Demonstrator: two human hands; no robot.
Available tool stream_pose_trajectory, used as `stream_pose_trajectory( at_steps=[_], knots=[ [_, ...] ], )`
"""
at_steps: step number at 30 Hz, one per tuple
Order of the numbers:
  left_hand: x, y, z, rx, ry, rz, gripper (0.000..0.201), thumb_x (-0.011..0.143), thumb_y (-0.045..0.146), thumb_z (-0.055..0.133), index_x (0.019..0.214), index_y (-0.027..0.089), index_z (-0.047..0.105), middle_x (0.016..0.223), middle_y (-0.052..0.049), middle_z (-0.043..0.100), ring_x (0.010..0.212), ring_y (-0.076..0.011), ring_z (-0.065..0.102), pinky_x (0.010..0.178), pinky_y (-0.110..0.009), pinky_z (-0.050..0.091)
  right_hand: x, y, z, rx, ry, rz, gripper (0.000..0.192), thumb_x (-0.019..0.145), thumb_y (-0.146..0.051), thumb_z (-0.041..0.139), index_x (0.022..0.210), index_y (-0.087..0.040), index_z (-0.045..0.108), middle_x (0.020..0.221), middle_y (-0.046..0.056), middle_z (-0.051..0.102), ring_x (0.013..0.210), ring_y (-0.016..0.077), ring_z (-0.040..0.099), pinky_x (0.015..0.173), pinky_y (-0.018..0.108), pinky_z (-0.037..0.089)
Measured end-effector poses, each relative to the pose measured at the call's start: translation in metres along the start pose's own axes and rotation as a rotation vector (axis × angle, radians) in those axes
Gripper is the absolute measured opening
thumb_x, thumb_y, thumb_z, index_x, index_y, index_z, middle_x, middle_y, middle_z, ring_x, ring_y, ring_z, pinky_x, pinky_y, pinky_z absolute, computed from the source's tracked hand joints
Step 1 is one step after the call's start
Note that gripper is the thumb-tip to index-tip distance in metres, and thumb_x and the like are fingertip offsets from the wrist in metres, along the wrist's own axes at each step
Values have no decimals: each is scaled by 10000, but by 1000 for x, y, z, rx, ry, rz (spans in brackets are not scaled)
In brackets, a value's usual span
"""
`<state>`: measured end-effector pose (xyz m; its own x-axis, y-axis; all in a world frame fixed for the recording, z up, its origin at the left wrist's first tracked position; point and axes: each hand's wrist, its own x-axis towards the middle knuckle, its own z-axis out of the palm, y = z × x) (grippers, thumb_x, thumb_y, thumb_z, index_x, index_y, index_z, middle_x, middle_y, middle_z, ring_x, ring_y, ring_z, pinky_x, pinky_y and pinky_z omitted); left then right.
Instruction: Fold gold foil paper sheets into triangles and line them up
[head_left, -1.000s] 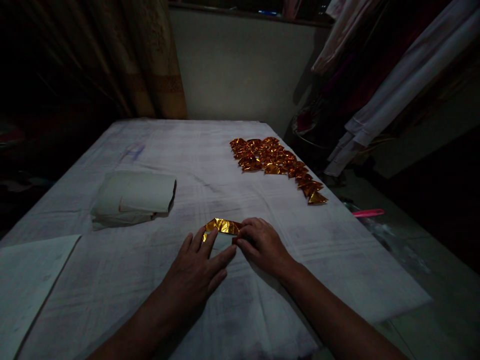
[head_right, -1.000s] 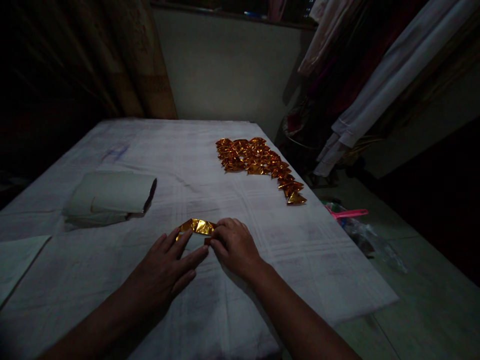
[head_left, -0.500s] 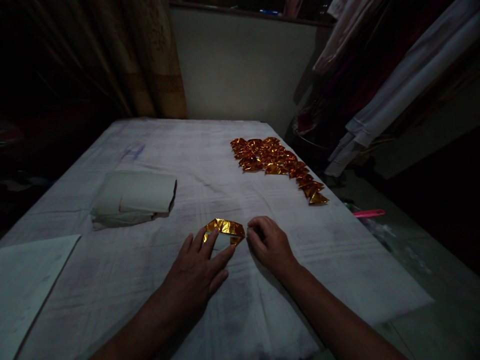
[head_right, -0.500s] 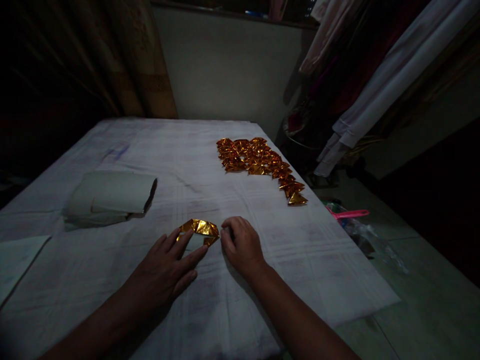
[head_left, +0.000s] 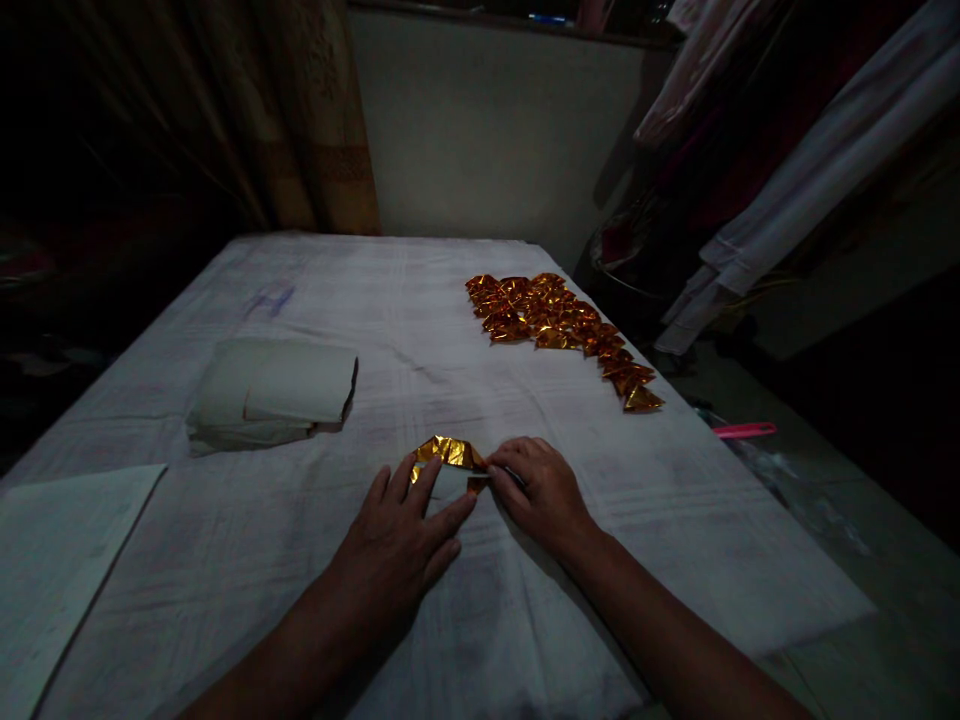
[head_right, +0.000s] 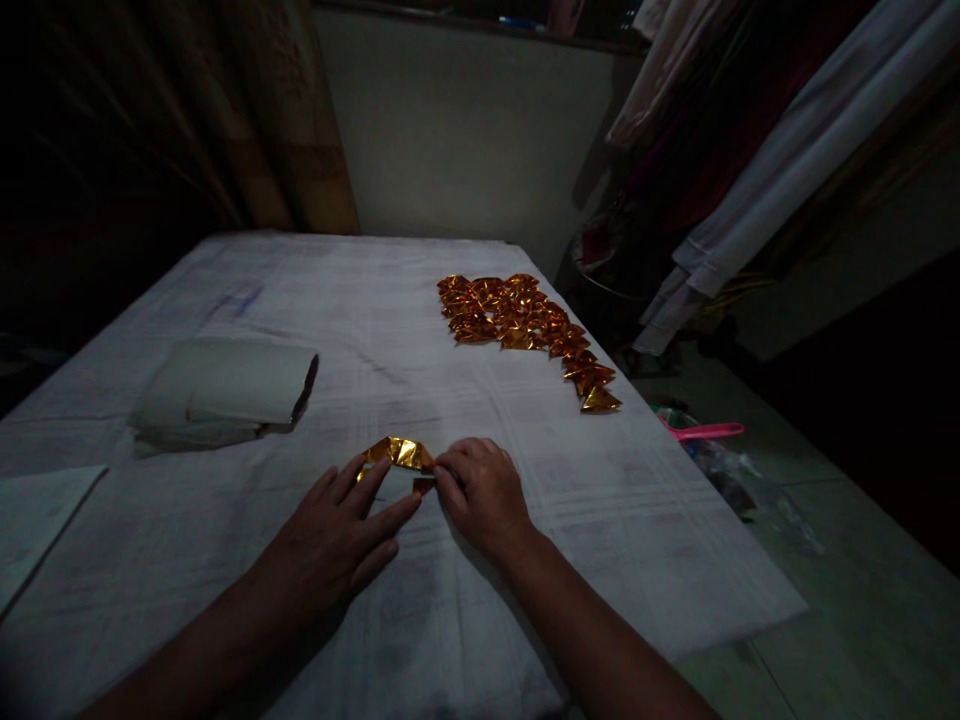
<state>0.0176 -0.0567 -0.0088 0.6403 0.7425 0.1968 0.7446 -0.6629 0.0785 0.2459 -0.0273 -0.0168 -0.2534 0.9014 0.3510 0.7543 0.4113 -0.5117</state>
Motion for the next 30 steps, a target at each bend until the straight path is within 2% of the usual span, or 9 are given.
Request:
stream_pose_trajectory(
  at_steps=[2, 8, 18, 23, 27, 30],
  knots=[
    [0, 0, -1, 9, -11, 5, 454, 993, 338, 552, 1445, 375, 533, 1546, -132, 425, 1400, -422, 385, 1059, -627, 375, -1, -3, 0, -13, 2, 4, 43, 913, -242, 670, 930, -234, 708, 907, 32, 692, 881, 223, 610, 780, 356, 425],
    [0, -2, 1, 7, -17, 13, 441, 996, 354, 544, 1436, 357, 542, 1563, -132, 407, 1413, -416, 371, 1066, -620, 373, 0, -11, 2, -128, -2, 37, 157, 842, -345, 751, 885, -225, 659, 886, 33, 670, 884, 242, 592, 752, 358, 391],
    [0, -1, -2, -15, -10, 4, 460, 985, 334, 560, 1443, 371, 537, 1547, -129, 423, 1407, -416, 373, 1062, -625, 372, 3, 0, 3, -72, -26, 45, 73, 863, -225, 741, 883, -233, 671, 882, 24, 683, 877, 230, 612, 769, 356, 411],
    [1, 0, 0, 11, -28, -8, 451, 986, 380, 564, 1436, 366, 541, 1536, -140, 435, 1398, -423, 388, 1056, -624, 378, 5, 8, 2, 36, -27, 21, 38, 888, -194, 686, 889, -232, 683, 894, 30, 705, 879, 225, 636, 792, 364, 444],
    [-1, 0, 2, 41, -33, -18, 486, 971, 378, 593, 1452, 368, 524, 1532, -144, 441, 1395, -422, 394, 1064, -616, 373, 4, 11, -2, 168, 13, -19, 136, 927, -163, 559, 935, -236, 673, 910, 31, 716, 865, 202, 652, 785, 349, 471],
    [-2, 0, 3, 61, -25, -11, 531, 965, 379, 605, 1482, 388, 484, 1537, -135, 439, 1413, -416, 370, 1077, -610, 362, 1, 11, -4, 183, 27, -23, 155, 876, -129, 566, 945, -234, 657, 920, 31, 713, 871, 209, 653, 772, 349, 476]
  ],
)
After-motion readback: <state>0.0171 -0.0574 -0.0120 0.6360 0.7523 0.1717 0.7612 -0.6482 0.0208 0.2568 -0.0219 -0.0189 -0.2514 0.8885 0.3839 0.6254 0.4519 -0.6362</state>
